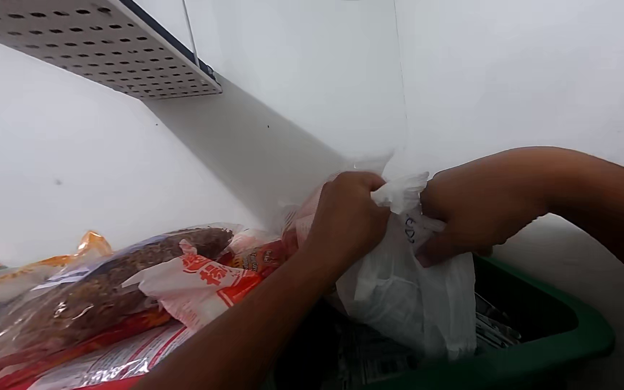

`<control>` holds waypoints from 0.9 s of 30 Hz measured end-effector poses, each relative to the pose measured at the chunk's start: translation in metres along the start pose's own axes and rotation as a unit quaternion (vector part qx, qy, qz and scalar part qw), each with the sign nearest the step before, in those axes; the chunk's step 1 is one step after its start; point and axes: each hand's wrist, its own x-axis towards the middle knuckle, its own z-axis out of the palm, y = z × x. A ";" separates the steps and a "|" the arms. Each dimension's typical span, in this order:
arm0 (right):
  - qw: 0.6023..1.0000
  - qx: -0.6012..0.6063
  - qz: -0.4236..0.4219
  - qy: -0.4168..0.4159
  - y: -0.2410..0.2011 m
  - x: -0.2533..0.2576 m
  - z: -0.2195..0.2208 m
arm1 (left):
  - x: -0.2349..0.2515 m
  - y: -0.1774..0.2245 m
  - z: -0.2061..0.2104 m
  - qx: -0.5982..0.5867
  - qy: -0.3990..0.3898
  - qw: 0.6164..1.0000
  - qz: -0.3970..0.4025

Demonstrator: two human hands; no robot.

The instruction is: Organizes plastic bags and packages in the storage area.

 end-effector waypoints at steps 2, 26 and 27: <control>1.000 0.022 -0.019 -0.002 0.000 -0.001 -0.002 | 0.010 0.002 -0.008 0.021 0.009 0.999 0.023; 0.934 0.127 -0.172 0.285 -0.007 0.052 0.053 | 0.050 0.003 -0.043 -0.363 0.158 0.898 -0.191; 0.936 0.159 -0.165 0.267 -0.008 0.055 0.051 | 0.045 0.010 -0.040 -0.408 0.130 0.888 -0.167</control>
